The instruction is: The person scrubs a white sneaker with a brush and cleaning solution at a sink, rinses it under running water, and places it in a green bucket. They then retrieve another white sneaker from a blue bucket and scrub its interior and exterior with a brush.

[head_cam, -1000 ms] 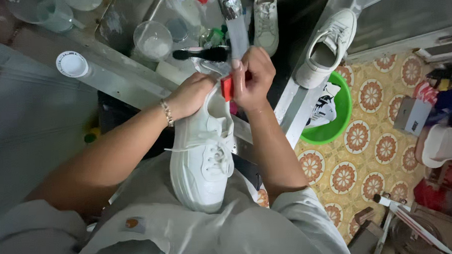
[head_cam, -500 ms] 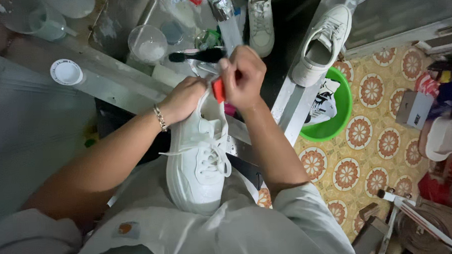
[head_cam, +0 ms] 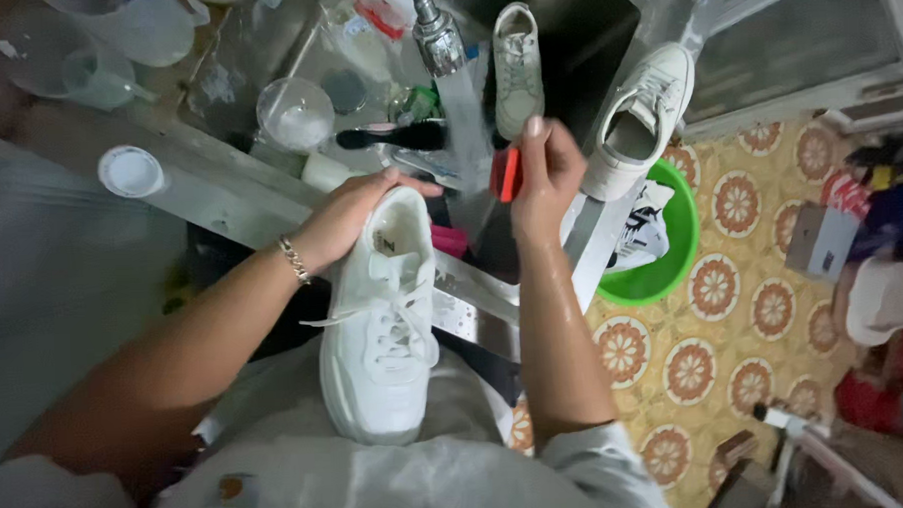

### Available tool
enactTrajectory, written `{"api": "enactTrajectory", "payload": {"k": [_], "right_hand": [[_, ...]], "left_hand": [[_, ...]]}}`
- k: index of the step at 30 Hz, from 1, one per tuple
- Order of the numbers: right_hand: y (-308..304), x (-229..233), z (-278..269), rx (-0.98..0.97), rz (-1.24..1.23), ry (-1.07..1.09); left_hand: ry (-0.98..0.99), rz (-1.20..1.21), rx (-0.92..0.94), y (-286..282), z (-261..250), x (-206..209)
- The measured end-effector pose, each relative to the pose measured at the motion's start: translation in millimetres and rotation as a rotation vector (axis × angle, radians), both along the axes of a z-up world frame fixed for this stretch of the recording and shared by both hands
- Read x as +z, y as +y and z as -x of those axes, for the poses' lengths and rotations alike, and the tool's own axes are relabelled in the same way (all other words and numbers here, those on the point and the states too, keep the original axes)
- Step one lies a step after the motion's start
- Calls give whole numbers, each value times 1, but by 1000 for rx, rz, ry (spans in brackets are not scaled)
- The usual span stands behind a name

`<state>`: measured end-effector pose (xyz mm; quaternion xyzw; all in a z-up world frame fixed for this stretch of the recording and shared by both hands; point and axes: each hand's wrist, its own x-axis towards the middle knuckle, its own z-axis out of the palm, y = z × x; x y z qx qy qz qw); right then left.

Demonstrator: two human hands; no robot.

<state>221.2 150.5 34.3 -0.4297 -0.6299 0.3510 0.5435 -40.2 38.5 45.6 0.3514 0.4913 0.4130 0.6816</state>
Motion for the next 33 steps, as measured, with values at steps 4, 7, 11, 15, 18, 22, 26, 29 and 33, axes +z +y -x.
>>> {"api": "enactTrajectory", "payload": {"k": [4, 7, 11, 15, 18, 22, 26, 29, 33], "right_hand": [[-17, -6, 15, -140, 559, 500], [-30, 7, 22, -201, 843, 720], [-34, 14, 24, -220, 1106, 712], [-22, -97, 0, -213, 1164, 734], [-11, -116, 13, -147, 1227, 808], [5, -170, 53, -56, 1224, 681], [17, -203, 123, 256, 1037, -22], [34, -154, 199, 478, 415, -735], [54, -223, 274, 714, 113, -1334]], "left_hand": [[32, -113, 88, 3, 9, -41], [54, -119, 136, -17, 12, -41], [49, -118, 87, -26, 13, -31], [137, -123, 157, -32, 15, -3], [288, -75, 223, -40, 23, 8], [380, -192, 366, -59, 50, 24], [277, -131, 456, -61, 64, 59], [233, -187, 429, -53, 76, 72], [40, -168, 375, -60, 92, 49]]}}
